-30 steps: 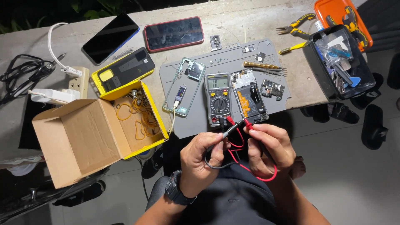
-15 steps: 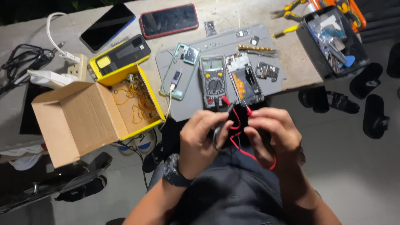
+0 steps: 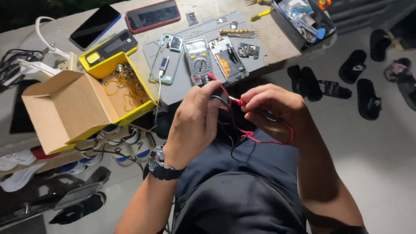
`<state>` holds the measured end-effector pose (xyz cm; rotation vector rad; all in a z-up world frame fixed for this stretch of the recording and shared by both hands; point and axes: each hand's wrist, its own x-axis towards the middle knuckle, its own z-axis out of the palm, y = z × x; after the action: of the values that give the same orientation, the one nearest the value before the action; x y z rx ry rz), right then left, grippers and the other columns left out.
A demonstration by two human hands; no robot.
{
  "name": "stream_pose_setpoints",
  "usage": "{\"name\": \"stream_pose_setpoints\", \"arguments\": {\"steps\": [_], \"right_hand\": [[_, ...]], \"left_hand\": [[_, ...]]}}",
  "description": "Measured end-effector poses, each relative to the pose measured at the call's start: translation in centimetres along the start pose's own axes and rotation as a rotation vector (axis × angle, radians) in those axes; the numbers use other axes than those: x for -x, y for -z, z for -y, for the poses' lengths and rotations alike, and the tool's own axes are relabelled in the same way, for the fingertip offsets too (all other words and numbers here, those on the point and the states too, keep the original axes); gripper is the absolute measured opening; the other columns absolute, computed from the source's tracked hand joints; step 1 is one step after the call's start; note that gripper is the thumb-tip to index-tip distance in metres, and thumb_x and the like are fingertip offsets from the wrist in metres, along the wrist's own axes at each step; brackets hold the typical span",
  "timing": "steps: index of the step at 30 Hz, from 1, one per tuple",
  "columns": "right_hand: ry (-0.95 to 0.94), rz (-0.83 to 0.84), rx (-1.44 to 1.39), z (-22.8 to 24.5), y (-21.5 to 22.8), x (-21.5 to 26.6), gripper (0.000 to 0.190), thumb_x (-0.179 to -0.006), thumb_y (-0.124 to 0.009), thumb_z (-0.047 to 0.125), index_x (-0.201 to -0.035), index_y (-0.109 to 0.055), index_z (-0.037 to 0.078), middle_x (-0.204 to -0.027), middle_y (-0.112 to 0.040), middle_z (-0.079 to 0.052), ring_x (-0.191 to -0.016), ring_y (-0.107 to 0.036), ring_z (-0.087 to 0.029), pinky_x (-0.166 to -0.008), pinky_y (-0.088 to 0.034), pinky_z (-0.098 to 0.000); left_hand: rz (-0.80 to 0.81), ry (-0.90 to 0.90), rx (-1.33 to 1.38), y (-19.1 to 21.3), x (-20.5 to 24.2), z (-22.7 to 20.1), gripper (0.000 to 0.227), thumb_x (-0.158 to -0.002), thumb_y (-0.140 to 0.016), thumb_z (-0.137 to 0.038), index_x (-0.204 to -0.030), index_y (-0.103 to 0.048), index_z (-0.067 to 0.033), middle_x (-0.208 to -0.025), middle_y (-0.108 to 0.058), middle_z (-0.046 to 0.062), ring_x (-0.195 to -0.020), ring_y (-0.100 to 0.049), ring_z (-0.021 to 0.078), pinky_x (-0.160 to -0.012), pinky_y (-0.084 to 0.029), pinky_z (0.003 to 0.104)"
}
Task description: The person prepares a multimeter by connecting the test leads and adjusting the dial. They then use the probes to test various points on a disassembled mobile phone battery and circuit board, checking for electrical continuity or voltage.
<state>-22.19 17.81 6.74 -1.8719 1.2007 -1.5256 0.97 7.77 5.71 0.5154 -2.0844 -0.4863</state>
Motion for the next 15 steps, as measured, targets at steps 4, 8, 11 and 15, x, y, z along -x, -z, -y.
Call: {"name": "stream_pose_setpoints", "arguments": {"steps": [4, 8, 11, 15], "right_hand": [[-0.049, -0.020, -0.027, 0.8, 1.2, 0.7, 0.010, -0.104, -0.084, -0.002, -0.112, -0.080, -0.006, -0.120, -0.079, -0.026, -0.099, -0.081, -0.025, -0.083, -0.071, -0.0401], [-0.036, -0.038, -0.001, 1.0, 2.4, 1.1, 0.011, -0.104, -0.084, -0.003, -0.112, -0.079, -0.007, -0.120, -0.078, -0.026, -0.099, -0.082, -0.025, -0.080, -0.071, -0.0401], [-0.037, -0.089, 0.005, 1.3, 3.0, 1.2, 0.014, -0.103, -0.085, -0.006, -0.114, -0.078, -0.009, -0.124, -0.077, -0.028, -0.101, -0.083, -0.027, -0.081, -0.071, -0.0420], [0.057, -0.191, 0.041, 0.7, 3.4, 1.2, 0.019, -0.100, -0.086, -0.005, -0.115, -0.077, -0.013, -0.126, -0.075, -0.033, -0.105, -0.083, -0.033, -0.085, -0.072, -0.0436]], "left_hand": [[0.003, 0.022, 0.006, -1.0, 0.8, 0.4, 0.041, -0.120, -0.060, -0.013, -0.160, -0.066, -0.0087, -0.096, -0.060, 0.009, -0.084, -0.071, 0.0422, -0.075, -0.063, 0.048], [0.032, 0.026, -0.035, -1.8, 0.3, 0.2, 0.055, -0.118, -0.060, -0.004, -0.172, -0.055, -0.0041, -0.098, -0.059, 0.021, -0.086, -0.067, 0.0540, -0.073, -0.059, 0.058], [0.094, 0.048, -0.033, -2.3, -1.0, -0.2, 0.063, -0.115, -0.056, 0.003, -0.177, -0.043, 0.0035, -0.100, -0.057, 0.029, -0.089, -0.064, 0.0621, -0.073, -0.055, 0.064], [0.172, 0.134, -0.123, -4.7, -1.7, 2.3, 0.065, -0.113, -0.056, 0.003, -0.176, -0.042, 0.0109, -0.106, -0.059, 0.028, -0.090, -0.068, 0.0576, -0.074, -0.060, 0.059]]}}
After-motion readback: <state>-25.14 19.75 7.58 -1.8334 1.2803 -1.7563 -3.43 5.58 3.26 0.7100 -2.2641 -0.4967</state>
